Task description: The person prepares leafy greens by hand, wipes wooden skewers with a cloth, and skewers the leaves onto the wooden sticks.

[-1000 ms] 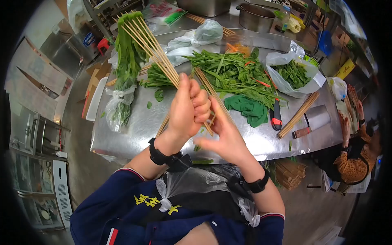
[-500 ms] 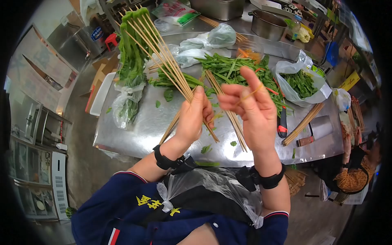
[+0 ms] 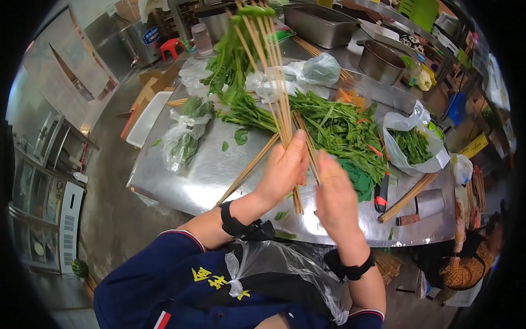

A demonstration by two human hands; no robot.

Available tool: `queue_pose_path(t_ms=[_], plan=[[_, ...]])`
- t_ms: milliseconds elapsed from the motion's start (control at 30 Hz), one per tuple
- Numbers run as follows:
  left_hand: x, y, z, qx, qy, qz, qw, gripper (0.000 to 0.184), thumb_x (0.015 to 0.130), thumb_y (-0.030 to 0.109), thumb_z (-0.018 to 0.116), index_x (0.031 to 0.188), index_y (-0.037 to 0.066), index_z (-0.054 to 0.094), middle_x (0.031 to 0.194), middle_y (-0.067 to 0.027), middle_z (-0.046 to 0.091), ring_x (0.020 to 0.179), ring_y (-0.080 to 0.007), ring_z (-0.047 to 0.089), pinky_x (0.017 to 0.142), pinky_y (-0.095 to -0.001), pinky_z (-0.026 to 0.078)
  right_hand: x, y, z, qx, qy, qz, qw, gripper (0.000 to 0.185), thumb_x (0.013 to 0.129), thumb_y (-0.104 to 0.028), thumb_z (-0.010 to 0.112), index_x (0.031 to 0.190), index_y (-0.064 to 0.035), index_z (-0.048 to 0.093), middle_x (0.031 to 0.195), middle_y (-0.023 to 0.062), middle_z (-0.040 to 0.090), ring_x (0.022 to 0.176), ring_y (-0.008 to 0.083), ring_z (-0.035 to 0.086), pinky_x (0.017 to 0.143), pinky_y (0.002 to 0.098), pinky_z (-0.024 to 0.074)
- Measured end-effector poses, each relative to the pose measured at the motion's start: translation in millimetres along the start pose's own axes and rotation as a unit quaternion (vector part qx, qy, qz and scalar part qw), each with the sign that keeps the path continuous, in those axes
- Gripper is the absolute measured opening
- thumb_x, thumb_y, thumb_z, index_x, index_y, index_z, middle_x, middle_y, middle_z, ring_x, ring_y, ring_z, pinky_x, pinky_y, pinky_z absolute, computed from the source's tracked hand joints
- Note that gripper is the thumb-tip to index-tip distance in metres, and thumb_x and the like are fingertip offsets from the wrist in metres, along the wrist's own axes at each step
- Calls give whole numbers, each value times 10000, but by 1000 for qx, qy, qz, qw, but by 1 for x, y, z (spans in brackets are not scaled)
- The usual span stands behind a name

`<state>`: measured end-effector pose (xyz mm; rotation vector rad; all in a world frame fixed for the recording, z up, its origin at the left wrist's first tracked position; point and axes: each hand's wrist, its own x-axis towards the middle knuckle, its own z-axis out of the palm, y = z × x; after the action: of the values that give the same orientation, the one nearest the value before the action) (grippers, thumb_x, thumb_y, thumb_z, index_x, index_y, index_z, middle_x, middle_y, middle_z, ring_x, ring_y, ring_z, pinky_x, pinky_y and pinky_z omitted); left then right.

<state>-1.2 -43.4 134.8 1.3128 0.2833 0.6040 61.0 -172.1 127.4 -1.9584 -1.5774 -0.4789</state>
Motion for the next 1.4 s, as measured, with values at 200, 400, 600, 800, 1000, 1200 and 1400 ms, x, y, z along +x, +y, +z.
queue_pose_path(t_ms=[200, 400, 600, 800, 1000, 1200, 1400], plan=[[2, -10, 2, -20, -4, -14, 1000, 487, 930, 401, 340, 578, 69, 393, 495, -1, 381, 419, -90, 360, 386, -261, 309, 8, -29, -51, 595, -66, 169, 783, 351, 801, -65, 514, 1139, 29, 494, 1074, 168, 557, 716, 129, 560, 589, 198, 419], [-4, -12, -6, 109, -12, 52, 993, 445, 934, 337, 369, 623, 24, 426, 512, -24, 385, 468, -119, 347, 433, -313, 290, -7, 0, -23, 779, -86, 319, 533, 249, 810, -234, 490, 898, -5, 530, 789, 123, 584, 518, 70, 409, 429, 175, 287], [8, -18, -17, 120, 50, 104, 986, 425, 939, 327, 359, 625, 44, 409, 516, -2, 360, 492, -95, 332, 445, -277, 282, 12, -7, -87, 459, -258, 214, 823, 186, 711, -64, 475, 708, 4, 648, 550, 73, 586, 451, 187, 549, 458, 305, 443], [5, -10, -16, 124, 69, 139, 980, 441, 940, 370, 345, 602, 89, 378, 530, 33, 358, 471, -53, 311, 413, -229, 254, 4, -22, -10, 65, -210, 114, 969, 512, 681, -237, 672, 1133, -50, 518, 606, 47, 610, 550, 228, 606, 510, 330, 471], [-6, 12, -12, -20, 24, 33, 999, 434, 934, 391, 347, 616, 97, 361, 525, 25, 353, 433, -63, 343, 390, -222, 272, 15, -1, 23, 88, -3, 159, 983, 631, 729, -118, 642, 1292, -55, 364, 892, 118, 624, 742, 196, 620, 595, 301, 483], [-6, 0, -18, 10, 36, 38, 999, 442, 933, 397, 344, 616, 91, 371, 523, 20, 359, 428, -57, 337, 383, -216, 274, 23, -37, -39, 686, -68, 217, 691, 320, 831, -102, 480, 1106, 56, 520, 897, 127, 607, 601, 91, 527, 527, 202, 408], [-1, -8, -25, 97, 51, 114, 987, 474, 936, 381, 345, 566, 86, 368, 499, 27, 350, 434, -59, 328, 395, -218, 269, 14, -7, -15, 788, -202, 336, 475, 301, 838, -227, 444, 919, 39, 559, 825, 113, 615, 588, 103, 510, 519, 198, 390]])
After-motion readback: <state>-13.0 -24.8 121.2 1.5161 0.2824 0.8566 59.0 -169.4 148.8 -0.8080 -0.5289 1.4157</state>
